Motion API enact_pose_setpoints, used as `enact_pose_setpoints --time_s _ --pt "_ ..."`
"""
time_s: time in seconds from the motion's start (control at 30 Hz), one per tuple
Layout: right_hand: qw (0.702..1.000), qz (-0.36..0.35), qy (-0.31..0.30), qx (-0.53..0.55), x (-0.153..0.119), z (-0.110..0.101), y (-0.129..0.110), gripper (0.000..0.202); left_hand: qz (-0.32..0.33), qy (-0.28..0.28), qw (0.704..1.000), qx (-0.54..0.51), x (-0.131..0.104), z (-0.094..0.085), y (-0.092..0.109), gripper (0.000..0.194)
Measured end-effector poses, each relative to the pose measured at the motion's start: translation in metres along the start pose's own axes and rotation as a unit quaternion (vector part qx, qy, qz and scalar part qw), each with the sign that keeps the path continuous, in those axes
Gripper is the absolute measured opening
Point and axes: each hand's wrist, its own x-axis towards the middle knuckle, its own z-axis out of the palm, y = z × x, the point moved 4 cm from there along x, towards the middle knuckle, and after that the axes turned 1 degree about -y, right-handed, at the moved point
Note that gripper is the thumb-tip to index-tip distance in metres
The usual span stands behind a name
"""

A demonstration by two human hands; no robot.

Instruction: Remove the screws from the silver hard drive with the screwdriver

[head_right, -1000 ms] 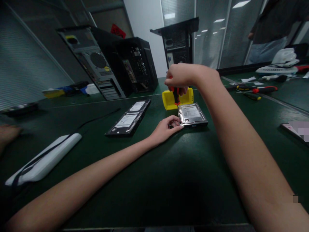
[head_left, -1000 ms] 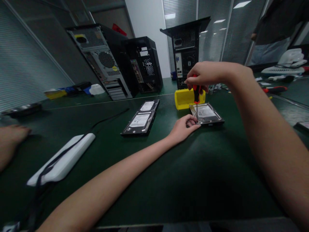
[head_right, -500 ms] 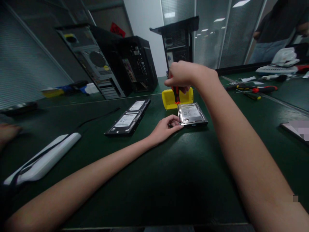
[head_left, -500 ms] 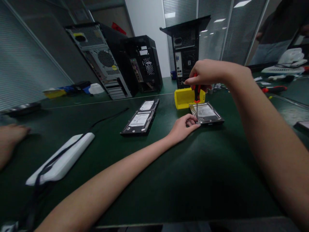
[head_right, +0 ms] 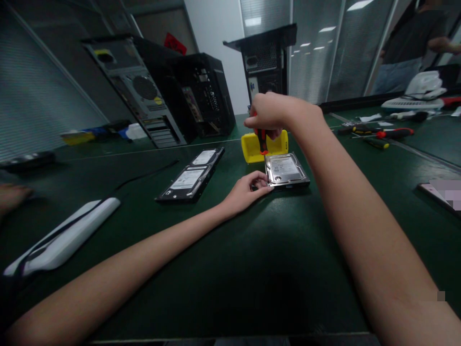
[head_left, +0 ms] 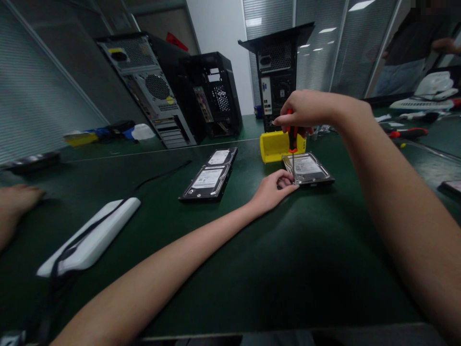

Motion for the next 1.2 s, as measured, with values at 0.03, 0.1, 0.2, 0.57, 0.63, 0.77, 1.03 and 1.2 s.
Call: enact_pose_setpoints --time_s 0.03,0.1,0.2,0.57,0.63,0.77,1.03,1.2 --pt "1.000 -0.001 0.002 0.000 0.0002 0.0000 -0.0002 0.042 0.002 0.001 1.000 0.002 0.0001 -0.0001 0.0002 0.025" --pt "1.000 -0.006 0.004 -0.001 0.0006 0.0002 -0.0009 0.042 0.003 0.003 1.000 0.006 0.0004 -0.0004 0.0003 0.025" --pt "1.000 -0.013 0.005 0.000 0.0012 0.0012 -0.0019 0.041 0.001 0.004 1.000 0.011 0.0008 -0.0005 -0.0004 0.026" --pt "1.000 -0.013 -0.009 0.014 0.0038 0.0028 -0.0084 0.039 0.000 0.003 1.000 0.011 0.0028 0.0017 -0.0013 0.025" --pt "1.000 -0.011 -0.011 0.020 0.0039 0.0028 -0.0083 0.038 0.003 0.001 1.000 0.010 0.0028 0.0017 -0.0012 0.025" --pt "1.000 -0.016 -0.004 0.025 0.0033 0.0033 -0.0078 0.037 0.009 -0.001 1.000 0.008 0.0026 0.0016 -0.0008 0.024" --pt "0.999 -0.029 0.008 0.027 0.0027 0.0047 -0.0062 0.036 0.010 -0.004 1.000 0.002 0.0020 0.0015 -0.0011 0.024" --pt "0.999 -0.028 0.004 0.027 0.0021 0.0042 -0.0080 0.035 0.009 -0.003 1.000 0.009 0.0017 0.0010 -0.0011 0.025"
